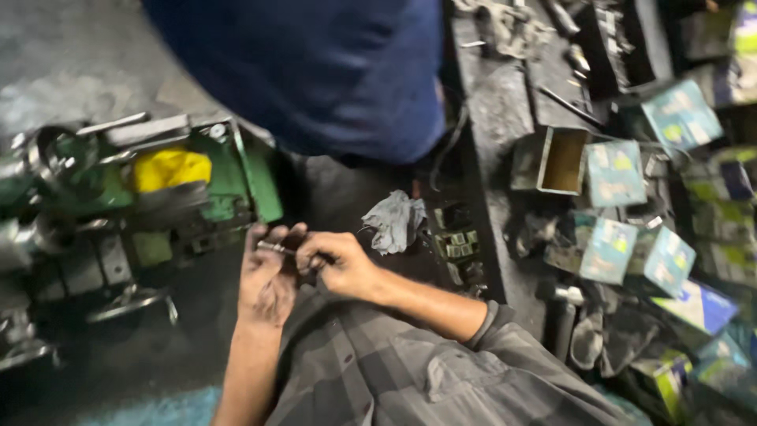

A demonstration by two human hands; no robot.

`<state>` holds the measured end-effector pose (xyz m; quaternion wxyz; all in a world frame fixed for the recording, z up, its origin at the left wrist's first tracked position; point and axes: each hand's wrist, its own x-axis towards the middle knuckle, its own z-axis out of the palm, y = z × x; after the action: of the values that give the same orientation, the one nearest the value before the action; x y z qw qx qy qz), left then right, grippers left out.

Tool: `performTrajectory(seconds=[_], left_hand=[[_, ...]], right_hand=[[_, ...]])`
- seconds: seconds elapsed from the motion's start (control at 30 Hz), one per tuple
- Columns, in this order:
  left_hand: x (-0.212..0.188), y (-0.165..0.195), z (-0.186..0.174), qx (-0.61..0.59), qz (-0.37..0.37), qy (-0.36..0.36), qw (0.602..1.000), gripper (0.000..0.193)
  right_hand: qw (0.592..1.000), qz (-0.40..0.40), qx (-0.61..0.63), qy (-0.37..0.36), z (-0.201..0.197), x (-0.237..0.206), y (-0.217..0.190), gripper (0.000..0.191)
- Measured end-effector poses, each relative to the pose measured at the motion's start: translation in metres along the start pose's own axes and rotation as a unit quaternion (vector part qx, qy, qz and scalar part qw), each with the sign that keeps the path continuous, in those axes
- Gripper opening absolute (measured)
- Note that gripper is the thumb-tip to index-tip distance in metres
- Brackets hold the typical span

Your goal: The person searches through small parts boxes on a cluttered workbench, picks up a small metal component, and carries it to a lathe. They mount the component in the lathe chuck, tighten it, and work on it at the machine, turning and adjusting the part by hand and with a tool.

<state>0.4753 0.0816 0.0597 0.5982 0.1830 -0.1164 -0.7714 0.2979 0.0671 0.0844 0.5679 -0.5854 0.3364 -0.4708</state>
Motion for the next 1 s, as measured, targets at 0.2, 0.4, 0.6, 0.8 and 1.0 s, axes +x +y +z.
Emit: performTrajectory(seconds=[0.2, 0.4, 0.6, 0.8, 1.0], left_hand=[[-0.002, 0.0, -0.004, -0.013, 0.031, 0.001, 0.999, 0.057], [-0.014, 0.007, 0.006, 0.063, 0.015, 0.035, 0.997, 0.056], [-0.05, 0.032, 0.011, 0.116, 0.04, 0.012, 0.992, 0.055], [-0.091, 0.042, -0.008, 0.146, 0.045, 0.063, 0.986, 0.049], [-0.125, 0.027, -0.072, 0.062, 0.059, 0.125, 0.989, 0.036]], right_hand=[[0.988, -0.083, -0.128, 0.002, -0.001, -0.009, -0.022, 0.044], [0.947, -0.149, -0.283, 0.007, 0.009, -0.02, -0.043, 0.043], [0.996, 0.061, 0.064, -0.009, 0.05, -0.034, -0.023, 0.022], [0.995, 0.073, 0.061, -0.008, 0.097, -0.047, -0.009, 0.031], [0.993, 0.01, -0.106, -0.059, 0.117, -0.066, 0.011, 0.042]])
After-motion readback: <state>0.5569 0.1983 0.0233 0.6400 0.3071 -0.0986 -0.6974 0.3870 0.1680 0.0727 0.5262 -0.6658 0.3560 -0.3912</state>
